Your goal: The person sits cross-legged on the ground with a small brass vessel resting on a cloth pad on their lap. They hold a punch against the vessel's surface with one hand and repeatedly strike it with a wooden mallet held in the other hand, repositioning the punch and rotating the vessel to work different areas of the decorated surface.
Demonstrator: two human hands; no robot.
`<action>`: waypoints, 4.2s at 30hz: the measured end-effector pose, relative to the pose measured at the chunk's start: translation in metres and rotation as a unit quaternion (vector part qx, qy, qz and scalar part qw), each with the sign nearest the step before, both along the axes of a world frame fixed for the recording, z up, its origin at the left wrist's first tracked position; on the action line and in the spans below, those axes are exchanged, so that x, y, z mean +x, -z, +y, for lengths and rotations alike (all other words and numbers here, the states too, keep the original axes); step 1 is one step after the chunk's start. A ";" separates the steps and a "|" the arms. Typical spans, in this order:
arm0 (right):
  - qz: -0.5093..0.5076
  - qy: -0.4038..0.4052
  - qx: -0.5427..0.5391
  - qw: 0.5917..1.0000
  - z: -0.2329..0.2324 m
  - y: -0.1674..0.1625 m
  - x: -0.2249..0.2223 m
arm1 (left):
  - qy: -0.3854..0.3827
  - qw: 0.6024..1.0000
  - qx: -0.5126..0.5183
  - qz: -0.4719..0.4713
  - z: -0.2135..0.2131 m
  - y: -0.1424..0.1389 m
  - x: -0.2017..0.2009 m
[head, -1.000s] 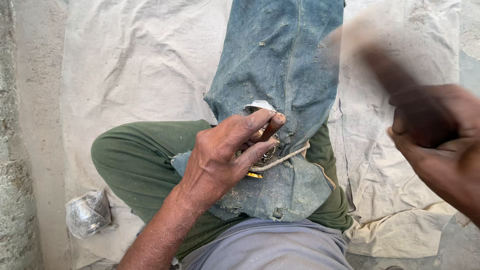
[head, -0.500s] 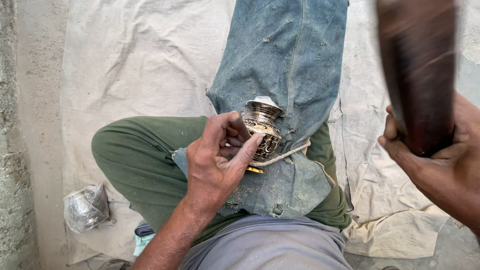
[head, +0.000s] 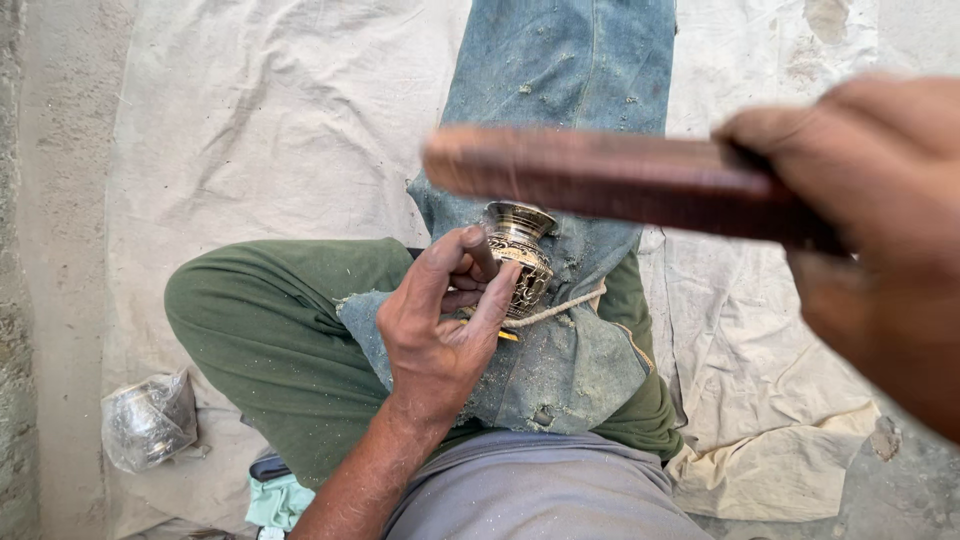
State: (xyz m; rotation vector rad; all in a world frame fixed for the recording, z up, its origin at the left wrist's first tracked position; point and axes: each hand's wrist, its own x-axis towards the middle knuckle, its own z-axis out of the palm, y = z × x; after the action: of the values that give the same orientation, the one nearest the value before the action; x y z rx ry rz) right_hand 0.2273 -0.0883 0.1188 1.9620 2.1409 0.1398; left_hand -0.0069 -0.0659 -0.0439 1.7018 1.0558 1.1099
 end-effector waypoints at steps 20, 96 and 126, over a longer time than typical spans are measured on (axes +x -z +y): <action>0.143 -0.030 0.049 0.988 -0.027 0.006 -0.004 | -0.074 0.995 0.048 0.052 -0.020 -0.002 0.008; 0.242 0.120 0.030 0.962 -0.063 0.044 0.029 | 0.149 0.985 0.045 0.069 0.024 -0.013 -0.012; 0.626 0.285 0.061 0.723 -0.070 0.099 0.075 | 0.138 0.989 0.020 0.052 0.034 -0.033 -0.009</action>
State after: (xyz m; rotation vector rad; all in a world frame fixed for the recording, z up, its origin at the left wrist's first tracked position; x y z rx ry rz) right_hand 0.3020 -0.1584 0.0200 3.1608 1.7654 -1.6194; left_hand -0.0164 -0.0322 -0.0107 1.8901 0.8327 0.8775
